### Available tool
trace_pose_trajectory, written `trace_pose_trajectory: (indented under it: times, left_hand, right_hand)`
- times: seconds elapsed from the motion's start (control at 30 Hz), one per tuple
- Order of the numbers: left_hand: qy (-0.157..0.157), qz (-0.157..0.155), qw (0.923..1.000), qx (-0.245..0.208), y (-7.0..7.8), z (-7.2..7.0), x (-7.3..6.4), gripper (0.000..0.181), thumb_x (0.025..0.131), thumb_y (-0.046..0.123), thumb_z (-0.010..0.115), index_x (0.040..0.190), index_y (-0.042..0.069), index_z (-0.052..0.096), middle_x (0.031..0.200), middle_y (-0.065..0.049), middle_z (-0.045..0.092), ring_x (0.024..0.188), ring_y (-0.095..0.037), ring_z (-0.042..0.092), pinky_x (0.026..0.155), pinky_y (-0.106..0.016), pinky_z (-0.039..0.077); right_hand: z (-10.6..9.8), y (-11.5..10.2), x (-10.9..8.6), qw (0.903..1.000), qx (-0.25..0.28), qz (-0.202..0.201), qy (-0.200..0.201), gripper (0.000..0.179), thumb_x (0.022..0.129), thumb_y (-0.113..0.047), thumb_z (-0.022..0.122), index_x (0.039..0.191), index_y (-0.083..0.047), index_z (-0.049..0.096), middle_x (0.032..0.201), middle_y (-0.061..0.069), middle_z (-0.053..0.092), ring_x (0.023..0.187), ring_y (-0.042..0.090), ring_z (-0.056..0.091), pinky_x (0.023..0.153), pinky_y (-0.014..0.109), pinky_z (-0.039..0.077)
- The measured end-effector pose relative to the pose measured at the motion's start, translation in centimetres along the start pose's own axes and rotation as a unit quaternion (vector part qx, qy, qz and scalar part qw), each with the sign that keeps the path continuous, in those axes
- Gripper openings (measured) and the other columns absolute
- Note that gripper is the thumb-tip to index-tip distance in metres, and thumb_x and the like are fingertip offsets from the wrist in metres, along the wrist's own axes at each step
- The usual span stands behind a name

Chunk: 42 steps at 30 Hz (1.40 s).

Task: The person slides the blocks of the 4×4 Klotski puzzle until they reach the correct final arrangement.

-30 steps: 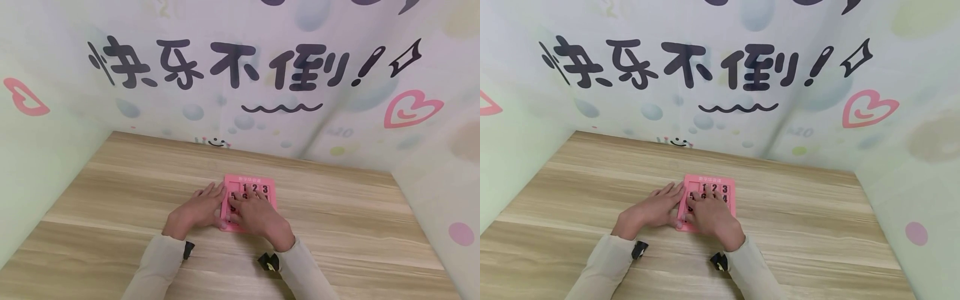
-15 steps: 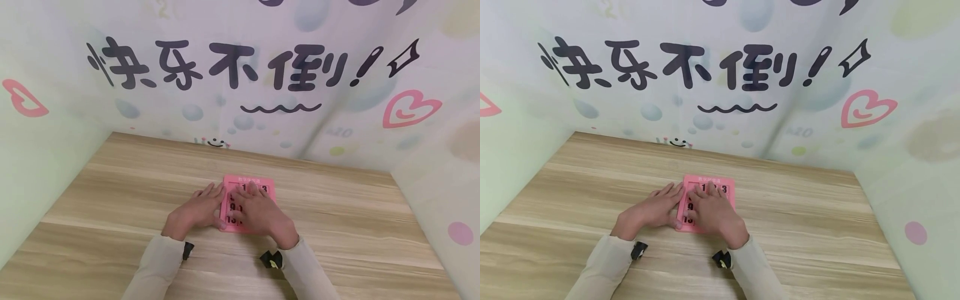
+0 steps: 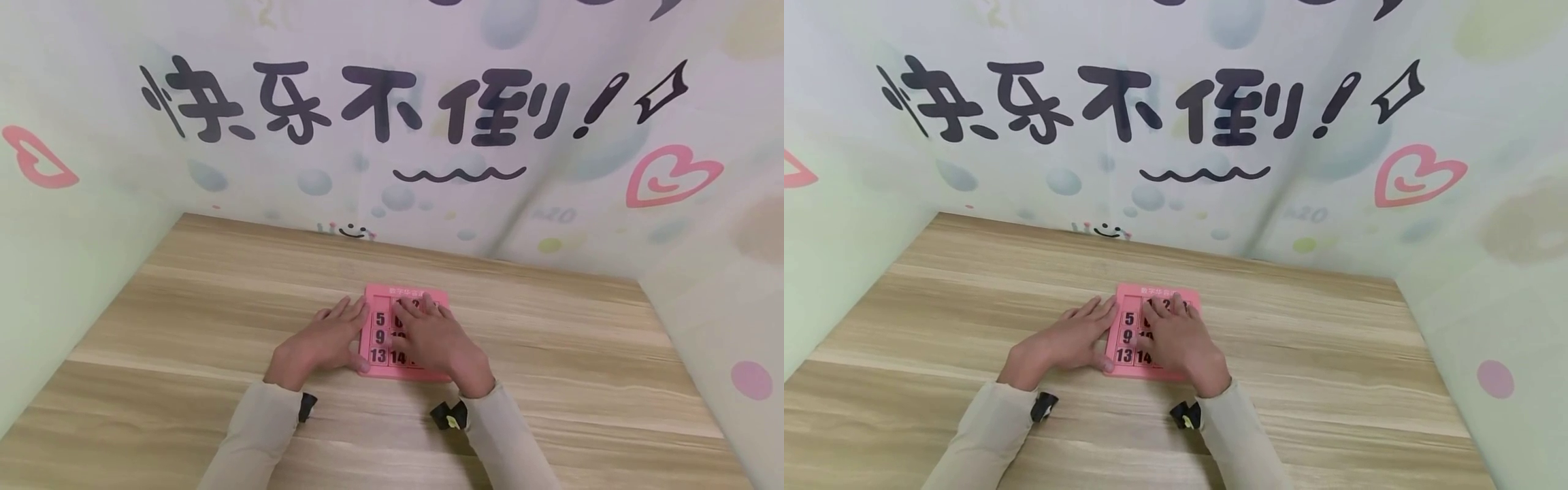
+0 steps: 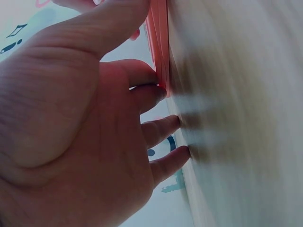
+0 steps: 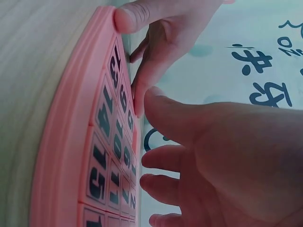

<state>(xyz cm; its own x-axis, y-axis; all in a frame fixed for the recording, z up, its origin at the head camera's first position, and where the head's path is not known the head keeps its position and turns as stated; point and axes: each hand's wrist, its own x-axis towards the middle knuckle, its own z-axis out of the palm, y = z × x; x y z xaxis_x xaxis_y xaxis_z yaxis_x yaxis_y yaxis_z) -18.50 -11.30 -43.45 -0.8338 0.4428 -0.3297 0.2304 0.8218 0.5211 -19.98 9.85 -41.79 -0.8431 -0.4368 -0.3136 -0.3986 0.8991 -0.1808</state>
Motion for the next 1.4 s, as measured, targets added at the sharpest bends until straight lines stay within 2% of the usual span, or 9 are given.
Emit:
trace_pose_trajectory:
  times: [0.47, 1.4]
  left_hand:
    - [-0.001, 0.0, 1.0, 0.002, -0.02, -0.08, 0.09, 0.101, 0.091, 0.034, 0.081, 0.166, 0.002, 0.021, 0.177, -0.014, 0.01, 0.164, -0.039, 0.001, 0.133, -0.059, 0.007]
    - [0.002, -0.001, 1.0, 0.006, 0.06, 0.01, 0.19, 0.101, 0.091, 0.034, 0.081, 0.166, 0.002, 0.022, 0.177, -0.014, 0.011, 0.164, -0.039, 0.002, 0.132, -0.06, 0.008]
  right_hand:
    - [0.15, 0.21, 0.16, 1.0, -0.003, 0.009, -0.002, 0.068, 0.106, -0.054, 0.053, 0.163, -0.018, 0.04, 0.172, 0.005, 0.03, 0.161, 0.044, 0.016, 0.129, 0.063, 0.022]
    - [0.7, -0.36, 0.45, 0.9996, -0.002, -0.008, 0.026, 0.058, 0.108, -0.043, 0.055, 0.158, -0.014, 0.048, 0.169, 0.008, 0.037, 0.159, 0.044, 0.024, 0.128, 0.062, 0.025]
